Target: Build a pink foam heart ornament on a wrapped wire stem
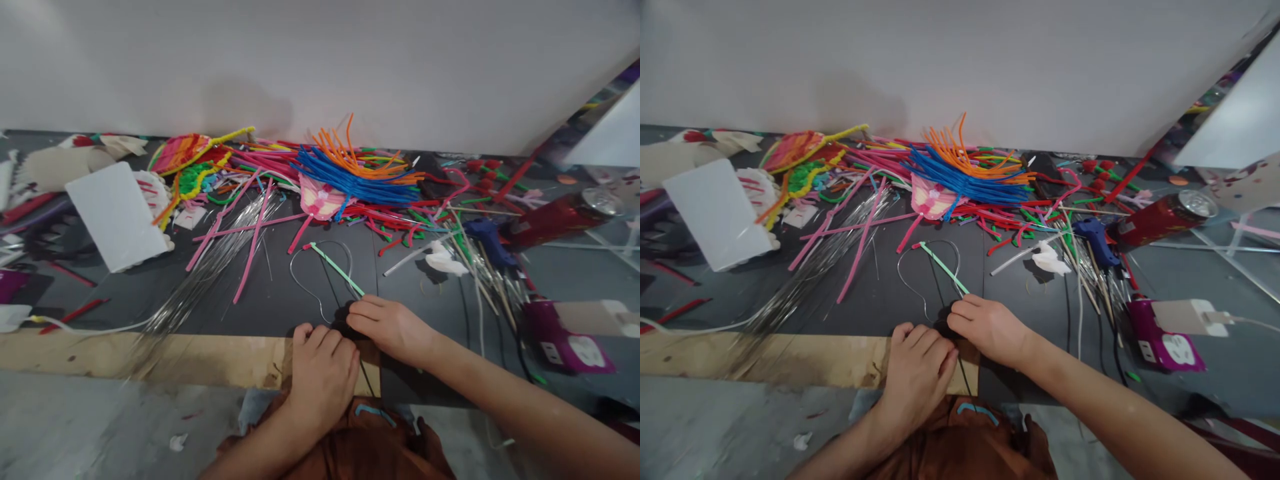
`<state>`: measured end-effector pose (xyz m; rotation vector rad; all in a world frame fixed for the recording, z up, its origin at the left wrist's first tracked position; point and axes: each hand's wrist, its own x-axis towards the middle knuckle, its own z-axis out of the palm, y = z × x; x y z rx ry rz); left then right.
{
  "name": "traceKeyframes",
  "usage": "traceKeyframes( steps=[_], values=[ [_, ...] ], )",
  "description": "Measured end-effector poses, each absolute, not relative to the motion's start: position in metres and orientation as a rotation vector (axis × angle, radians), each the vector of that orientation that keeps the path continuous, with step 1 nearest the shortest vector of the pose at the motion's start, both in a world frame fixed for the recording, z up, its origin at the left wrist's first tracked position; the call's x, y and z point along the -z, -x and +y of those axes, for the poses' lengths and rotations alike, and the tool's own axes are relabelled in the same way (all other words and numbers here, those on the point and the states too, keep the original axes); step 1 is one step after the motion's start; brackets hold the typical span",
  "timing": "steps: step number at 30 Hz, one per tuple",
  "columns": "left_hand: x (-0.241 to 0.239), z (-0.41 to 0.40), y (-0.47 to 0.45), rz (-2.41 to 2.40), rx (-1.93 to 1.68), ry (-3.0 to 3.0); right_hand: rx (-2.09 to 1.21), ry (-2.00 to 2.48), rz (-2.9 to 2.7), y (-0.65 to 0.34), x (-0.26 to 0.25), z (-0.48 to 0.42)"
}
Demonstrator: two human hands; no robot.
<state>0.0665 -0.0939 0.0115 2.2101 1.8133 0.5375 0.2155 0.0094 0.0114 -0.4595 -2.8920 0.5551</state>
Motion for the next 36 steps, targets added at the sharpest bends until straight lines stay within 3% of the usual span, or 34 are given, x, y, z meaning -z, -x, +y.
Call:
traceKeyframes(
  steps=[13,18,25,36],
  values=[
    [-0.016,-0.096,-0.051,1.778,-0.564,-2.114,-0.479,0.414,-2.962,-0.215,-0.015,0.011],
    [-0.019,-0.101,-0.038,1.682,-0.668,-1.626,-0.448,0.405,-2.882,-0.217,-0.016,0.012],
    [-0.021,-0.105,-0.037,1.16,-0.83,-0.56,-0.509,0.425,-2.736,-0.21,-0.015,0.007],
    [-0.029,-0.097,-0.058,1.038,-1.029,-0.184,-0.508,0.455,-2.746,-0.201,-0.026,-0.005]
  ],
)
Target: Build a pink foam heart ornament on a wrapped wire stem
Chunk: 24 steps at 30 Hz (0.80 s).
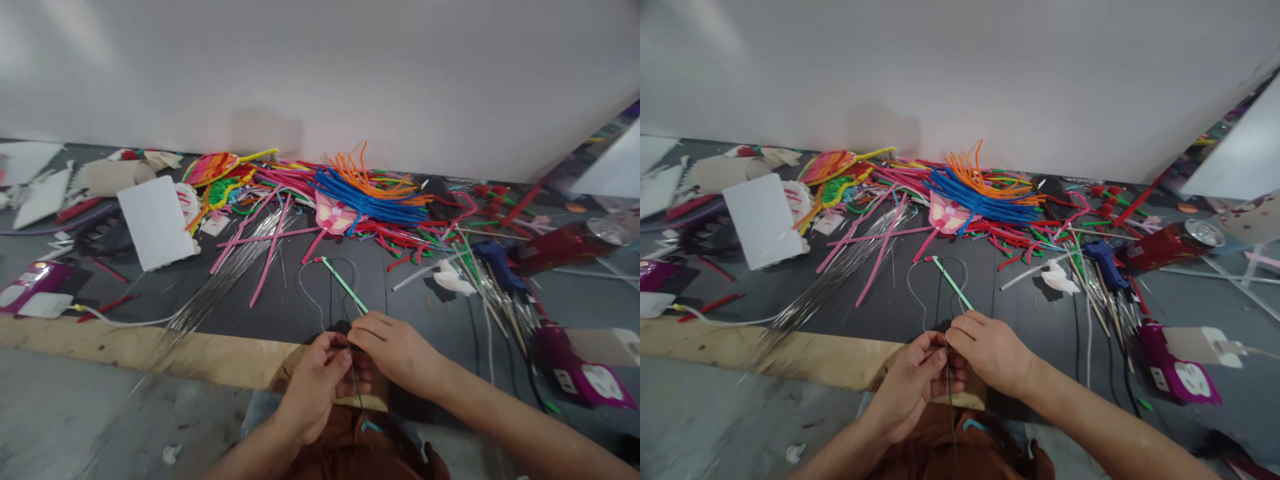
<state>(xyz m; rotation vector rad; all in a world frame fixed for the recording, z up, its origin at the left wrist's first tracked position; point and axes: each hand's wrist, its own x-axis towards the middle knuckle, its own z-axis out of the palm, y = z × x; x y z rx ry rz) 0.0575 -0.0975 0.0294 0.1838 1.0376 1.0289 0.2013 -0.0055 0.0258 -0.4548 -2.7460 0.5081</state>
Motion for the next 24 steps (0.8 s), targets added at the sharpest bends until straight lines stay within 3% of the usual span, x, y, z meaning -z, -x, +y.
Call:
traceKeyframes(
  steps=[24],
  values=[
    [-0.0273,-0.0979,-0.0557,1.099,-1.038,-0.142,-0.503,0.414,-2.742,-0.1962,-0.0228,-0.007]
  ],
)
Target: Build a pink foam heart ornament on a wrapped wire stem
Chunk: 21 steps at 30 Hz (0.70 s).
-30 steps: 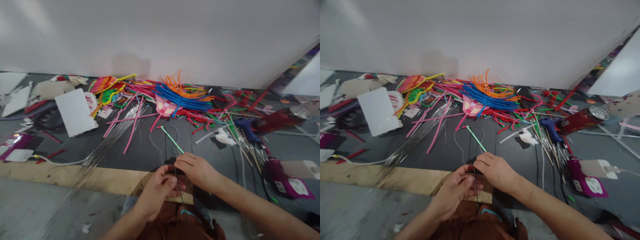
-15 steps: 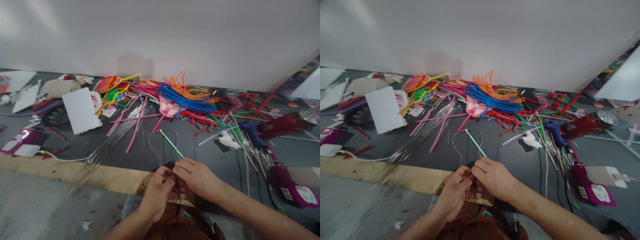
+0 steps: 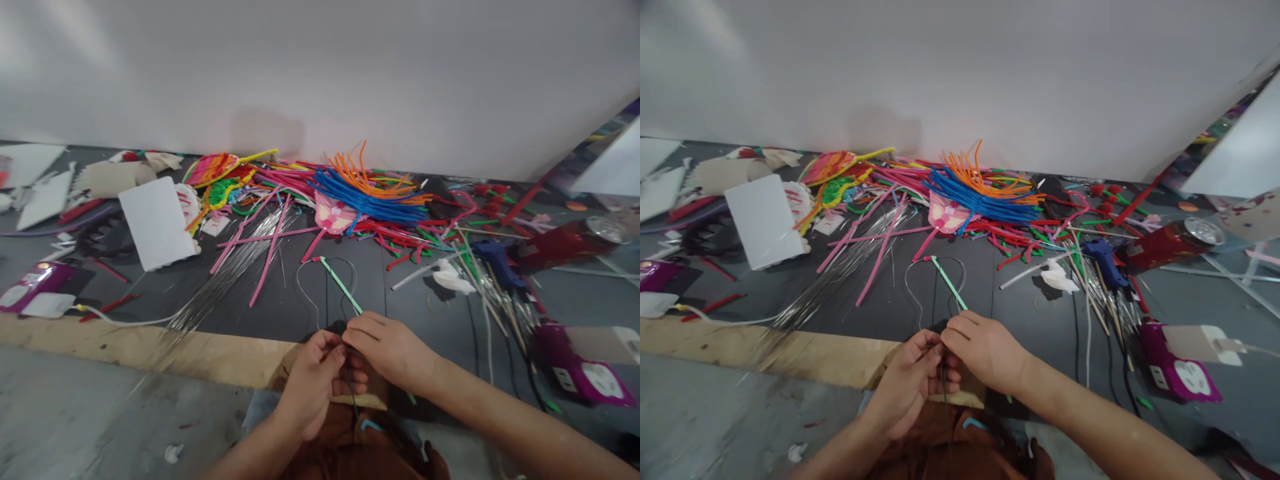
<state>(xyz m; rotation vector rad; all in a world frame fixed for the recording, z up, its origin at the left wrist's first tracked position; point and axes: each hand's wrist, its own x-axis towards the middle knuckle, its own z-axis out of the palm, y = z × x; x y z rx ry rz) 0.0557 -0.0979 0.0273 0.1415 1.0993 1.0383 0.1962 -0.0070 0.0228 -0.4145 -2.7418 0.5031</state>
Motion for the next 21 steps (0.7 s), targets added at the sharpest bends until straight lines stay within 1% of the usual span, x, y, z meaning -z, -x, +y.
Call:
traceKeyframes(
  steps=[5,13,21],
  values=[
    [-0.03,-0.096,-0.053,1.072,-1.018,-0.107,-0.551,0.385,-2.695,-0.196,-0.026,-0.003],
    [-0.033,-0.107,-0.051,0.92,-1.013,-0.06,-0.481,0.424,-2.721,-0.199,-0.019,0.001],
    [-0.033,-0.115,-0.055,0.948,-0.978,-0.019,-0.474,0.433,-2.75,-0.197,-0.018,0.0]
  ],
)
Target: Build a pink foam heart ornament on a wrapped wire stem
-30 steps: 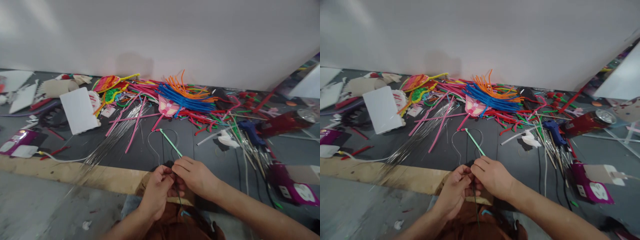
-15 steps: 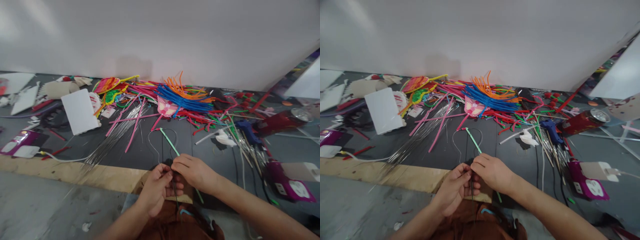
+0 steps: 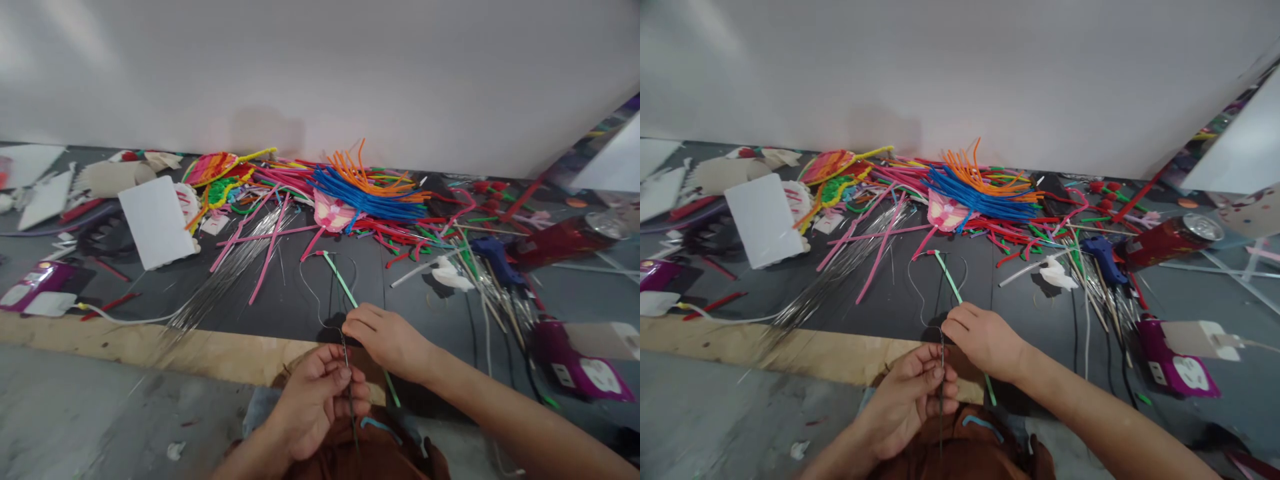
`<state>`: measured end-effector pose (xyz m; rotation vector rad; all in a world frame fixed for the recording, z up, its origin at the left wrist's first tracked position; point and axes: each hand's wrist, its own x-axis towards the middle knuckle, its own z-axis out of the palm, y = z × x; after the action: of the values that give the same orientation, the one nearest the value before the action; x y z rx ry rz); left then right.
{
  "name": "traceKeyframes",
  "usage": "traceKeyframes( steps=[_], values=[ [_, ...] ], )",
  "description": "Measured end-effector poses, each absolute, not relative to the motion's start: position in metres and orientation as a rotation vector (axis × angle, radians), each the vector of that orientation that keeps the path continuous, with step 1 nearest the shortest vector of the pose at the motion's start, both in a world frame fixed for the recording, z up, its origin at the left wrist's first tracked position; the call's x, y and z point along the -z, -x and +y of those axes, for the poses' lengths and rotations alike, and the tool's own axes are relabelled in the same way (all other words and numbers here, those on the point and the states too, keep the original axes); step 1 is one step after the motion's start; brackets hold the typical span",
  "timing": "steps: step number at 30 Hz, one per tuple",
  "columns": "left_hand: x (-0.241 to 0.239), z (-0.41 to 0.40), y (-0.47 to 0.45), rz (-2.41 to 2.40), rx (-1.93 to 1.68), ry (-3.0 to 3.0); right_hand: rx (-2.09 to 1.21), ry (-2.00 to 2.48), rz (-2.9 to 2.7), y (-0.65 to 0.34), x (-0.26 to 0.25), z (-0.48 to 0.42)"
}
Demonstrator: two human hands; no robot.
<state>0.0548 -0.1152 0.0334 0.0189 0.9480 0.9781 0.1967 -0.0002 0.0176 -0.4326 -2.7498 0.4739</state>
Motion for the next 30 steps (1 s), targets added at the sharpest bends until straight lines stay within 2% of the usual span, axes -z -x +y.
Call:
traceKeyframes(
  steps=[30],
  values=[
    [-0.029,-0.094,-0.048,1.179,-1.002,-0.252,-0.341,0.407,-2.86,-0.187,-0.031,-0.008]
  ],
)
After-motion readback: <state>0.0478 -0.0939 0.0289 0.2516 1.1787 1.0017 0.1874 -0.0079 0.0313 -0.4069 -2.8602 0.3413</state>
